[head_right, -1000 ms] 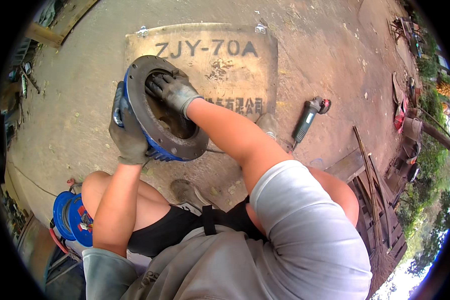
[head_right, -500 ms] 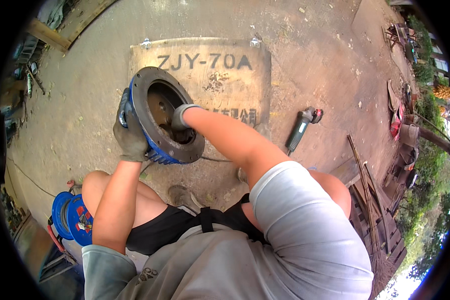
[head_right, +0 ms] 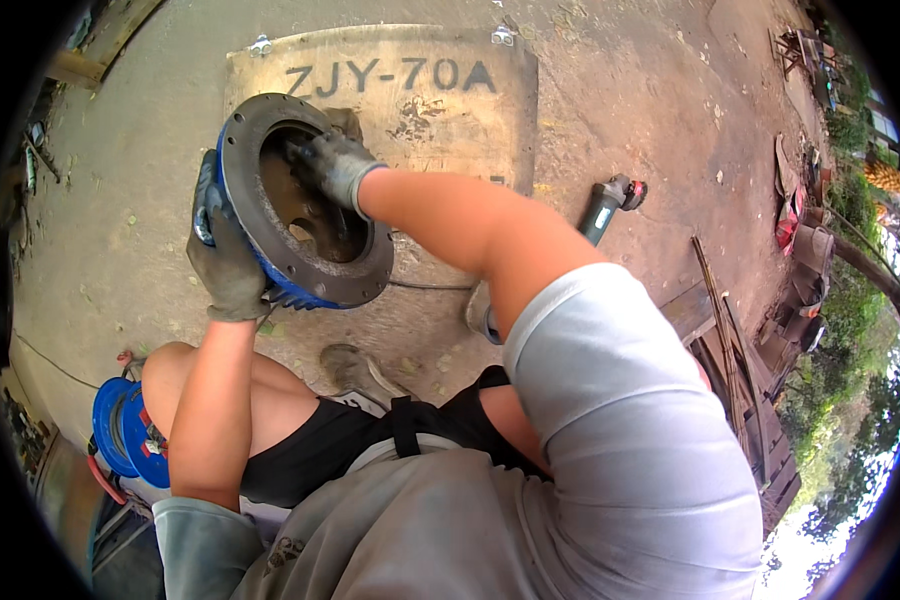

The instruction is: The person sits on the ground and uses a rag to wipe the inside and outside surfaces of a large circular metal part. They then flip the part over and continue wiping the other side. The person also wipes a blue ribbed mechanical component.

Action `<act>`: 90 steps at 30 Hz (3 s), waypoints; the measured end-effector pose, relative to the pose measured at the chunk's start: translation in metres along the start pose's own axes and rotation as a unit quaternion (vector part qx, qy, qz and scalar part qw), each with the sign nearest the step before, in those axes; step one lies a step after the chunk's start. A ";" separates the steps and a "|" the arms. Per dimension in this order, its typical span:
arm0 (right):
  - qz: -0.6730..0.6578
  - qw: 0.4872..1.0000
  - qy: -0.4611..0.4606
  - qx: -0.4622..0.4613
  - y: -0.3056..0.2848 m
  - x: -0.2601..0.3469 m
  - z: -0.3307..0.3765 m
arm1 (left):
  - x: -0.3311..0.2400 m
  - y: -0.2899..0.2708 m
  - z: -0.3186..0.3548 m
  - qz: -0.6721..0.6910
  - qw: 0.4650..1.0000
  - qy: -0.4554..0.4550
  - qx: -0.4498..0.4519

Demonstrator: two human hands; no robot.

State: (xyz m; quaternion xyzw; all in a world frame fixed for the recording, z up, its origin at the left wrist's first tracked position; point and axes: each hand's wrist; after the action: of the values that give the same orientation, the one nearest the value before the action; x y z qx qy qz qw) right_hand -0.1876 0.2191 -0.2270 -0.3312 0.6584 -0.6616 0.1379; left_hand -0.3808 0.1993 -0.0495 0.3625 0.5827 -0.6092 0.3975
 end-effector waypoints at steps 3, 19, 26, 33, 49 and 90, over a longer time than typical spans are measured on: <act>-0.060 0.981 0.157 0.099 0.007 0.037 0.003 | 0.001 -0.001 -0.001 -0.001 1.000 0.002 0.006; -0.325 0.863 0.084 0.376 -0.118 0.025 -0.029 | 0.010 -0.001 -0.010 -0.018 0.999 0.031 -0.027; -0.008 0.963 -0.075 0.257 -0.077 0.001 -0.052 | 0.004 0.000 -0.004 -0.023 0.999 0.016 -0.030; -0.069 0.975 0.065 0.203 -0.016 -0.011 -0.004 | 0.000 -0.001 0.001 0.026 0.999 -0.019 -0.006; -0.438 0.781 0.081 0.437 -0.041 0.028 0.005 | 0.011 -0.006 0.000 0.030 0.995 -0.069 0.069; -0.725 0.617 0.257 0.164 -0.060 -0.070 0.093 | 0.007 -0.005 -0.005 0.064 0.990 -0.085 0.092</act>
State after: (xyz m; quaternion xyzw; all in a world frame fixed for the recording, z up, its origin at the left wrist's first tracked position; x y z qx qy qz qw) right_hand -0.0629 0.1956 -0.1953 -0.4897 0.0934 -0.7012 -0.5096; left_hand -0.3885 0.2038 -0.0540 0.3811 0.4640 -0.6621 0.4485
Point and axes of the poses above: each hand's wrist, its own z-axis away from the middle knuckle, its own y-axis out of the palm, x = y × z, and after that the axes turned 11 degrees about -y, right-handed
